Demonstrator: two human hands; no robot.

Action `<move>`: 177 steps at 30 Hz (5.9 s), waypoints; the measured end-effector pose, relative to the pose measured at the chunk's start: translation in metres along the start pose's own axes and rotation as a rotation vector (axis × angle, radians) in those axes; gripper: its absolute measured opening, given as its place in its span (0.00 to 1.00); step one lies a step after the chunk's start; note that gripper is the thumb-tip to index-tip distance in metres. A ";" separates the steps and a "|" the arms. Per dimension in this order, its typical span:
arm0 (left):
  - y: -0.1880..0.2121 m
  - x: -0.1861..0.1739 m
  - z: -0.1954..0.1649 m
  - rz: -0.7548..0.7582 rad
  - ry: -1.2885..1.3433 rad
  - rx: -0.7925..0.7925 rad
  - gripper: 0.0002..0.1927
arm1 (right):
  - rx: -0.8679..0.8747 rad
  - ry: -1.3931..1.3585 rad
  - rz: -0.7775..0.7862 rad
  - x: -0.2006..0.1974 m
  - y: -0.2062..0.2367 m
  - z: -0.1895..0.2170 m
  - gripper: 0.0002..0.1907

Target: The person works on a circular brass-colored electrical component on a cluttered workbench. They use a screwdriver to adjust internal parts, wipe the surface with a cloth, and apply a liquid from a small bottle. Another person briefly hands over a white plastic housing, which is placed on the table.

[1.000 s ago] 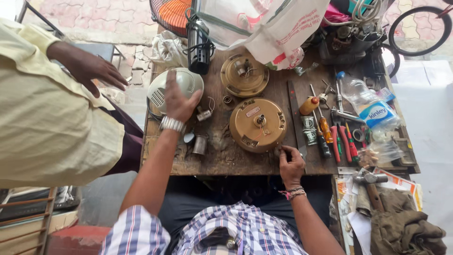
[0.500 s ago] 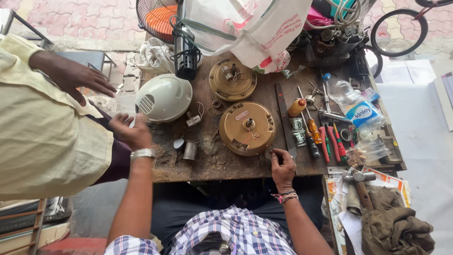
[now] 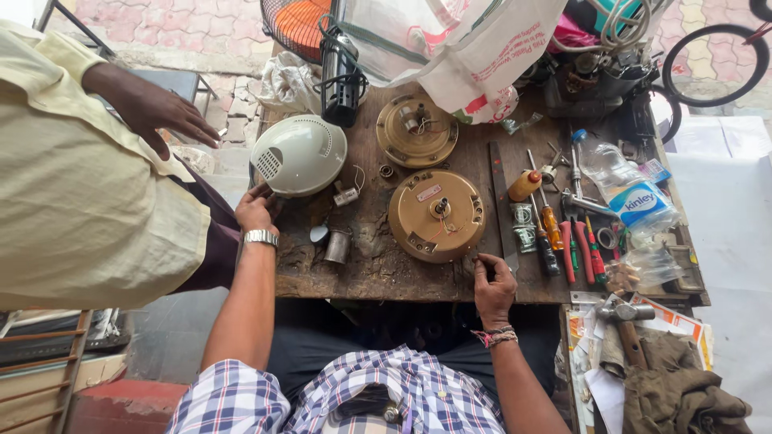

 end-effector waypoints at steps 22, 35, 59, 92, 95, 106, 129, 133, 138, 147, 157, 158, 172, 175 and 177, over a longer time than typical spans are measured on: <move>0.009 -0.008 -0.006 0.125 0.224 0.114 0.14 | -0.050 0.075 -0.006 -0.001 0.001 0.005 0.06; 0.114 -0.004 0.084 0.589 0.371 -0.884 0.45 | -0.019 0.087 -0.030 -0.004 -0.001 0.007 0.07; 0.181 0.206 0.110 1.782 -1.573 1.155 0.12 | -0.006 0.141 -0.011 -0.015 -0.003 0.038 0.07; 0.153 0.232 0.115 1.344 -1.958 0.496 0.37 | -0.195 0.151 -0.084 -0.019 -0.005 0.044 0.05; 0.152 0.232 0.108 1.315 -1.949 0.537 0.35 | -0.224 0.212 -0.103 -0.018 -0.004 0.043 0.06; 0.144 0.214 0.126 1.409 -1.800 0.646 0.12 | -0.186 0.170 -0.087 -0.019 -0.005 0.046 0.05; 0.142 0.237 0.139 1.921 -1.900 0.872 0.09 | -0.131 0.157 -0.058 -0.019 -0.005 0.049 0.05; 0.147 0.239 0.130 2.062 -1.672 0.991 0.01 | -0.130 0.152 -0.060 -0.018 -0.005 0.049 0.05; 0.157 0.237 0.107 1.978 -1.504 0.808 0.23 | -0.123 0.168 -0.047 -0.018 -0.005 0.046 0.06; 0.151 0.220 0.082 1.811 -1.314 0.779 0.23 | -0.144 0.183 -0.051 -0.016 -0.005 0.042 0.06; 0.146 0.189 0.064 1.615 -1.199 0.655 0.20 | -0.111 0.190 -0.043 -0.016 -0.005 0.043 0.05; 0.144 0.190 0.066 1.571 -1.238 0.645 0.18 | -0.106 0.184 -0.041 -0.016 -0.005 0.043 0.05; 0.151 0.221 0.140 1.767 -1.764 0.948 0.12 | -0.084 0.166 -0.037 -0.015 -0.005 0.049 0.07; 0.149 0.222 0.140 1.824 -1.757 1.104 0.13 | -0.109 0.177 -0.048 -0.016 -0.004 0.047 0.07; 0.147 0.224 0.139 1.875 -1.744 1.053 0.12 | -0.135 0.173 -0.062 -0.017 -0.004 0.048 0.07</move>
Point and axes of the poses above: each hand's wrist, its own y-axis away from the middle knuckle, its own x-axis out of the palm, z = x × y, the point moved 3 cm from there along -y, towards the middle knuckle, and after that the axes turned 15 degrees about y, right-handed, at the moved point
